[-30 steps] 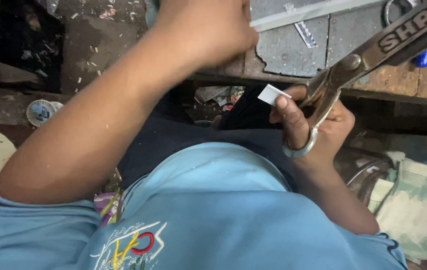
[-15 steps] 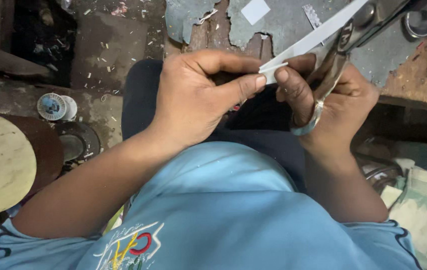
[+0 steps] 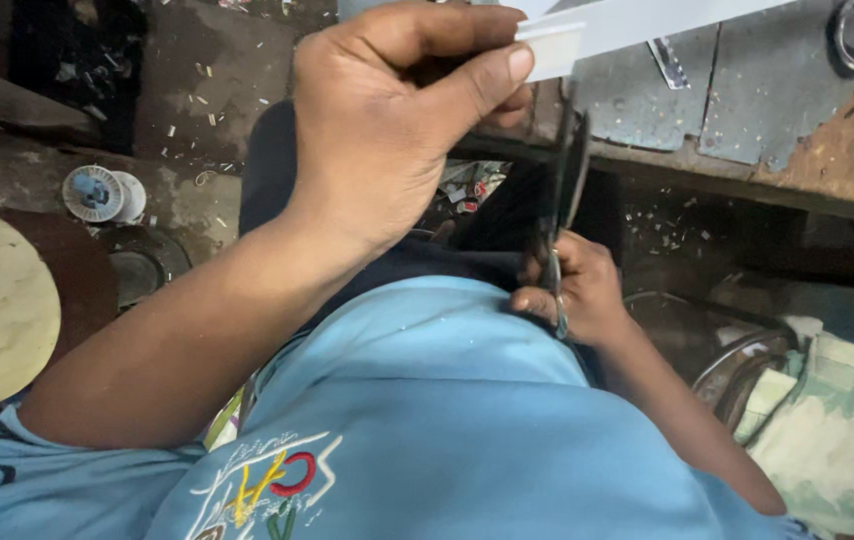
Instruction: The person cuts a long white plastic strip into small rectangular pieces using large shears. They repeatedly measure the strip against a motor stator, cut small segments, and place them on the workbench.
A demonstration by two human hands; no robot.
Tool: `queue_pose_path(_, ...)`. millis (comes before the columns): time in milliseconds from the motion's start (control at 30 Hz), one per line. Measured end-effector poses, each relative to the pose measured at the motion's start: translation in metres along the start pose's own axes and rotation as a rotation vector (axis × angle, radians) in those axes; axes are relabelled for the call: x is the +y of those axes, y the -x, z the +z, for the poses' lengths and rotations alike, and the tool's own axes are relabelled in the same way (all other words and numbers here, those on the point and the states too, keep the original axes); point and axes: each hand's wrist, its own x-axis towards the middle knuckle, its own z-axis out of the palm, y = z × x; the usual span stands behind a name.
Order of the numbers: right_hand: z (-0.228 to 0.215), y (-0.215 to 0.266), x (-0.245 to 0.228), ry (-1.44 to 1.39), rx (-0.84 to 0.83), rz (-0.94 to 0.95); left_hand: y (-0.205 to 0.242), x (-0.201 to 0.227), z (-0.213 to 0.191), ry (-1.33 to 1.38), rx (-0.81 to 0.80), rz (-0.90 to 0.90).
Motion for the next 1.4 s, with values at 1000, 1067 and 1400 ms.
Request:
queue_pose_path(1000,0.033,-0.021,-0.018,-0.088,0.116,0.075,0.007,0.002,0.005,-0.105,0.043,-0.033)
queue_pose_path(1067,0.028,-0.025,-0.028,-0.450,0.136,-0.008,0.008,0.007,0.003,-0.114,-0.002,-0.075)
queue_pose_path(1400,-0.029,-0.033,-0.088,-0.561,0.567,0.014,-0.014,0.009,0.002,-0.806,-0.138,0.580)
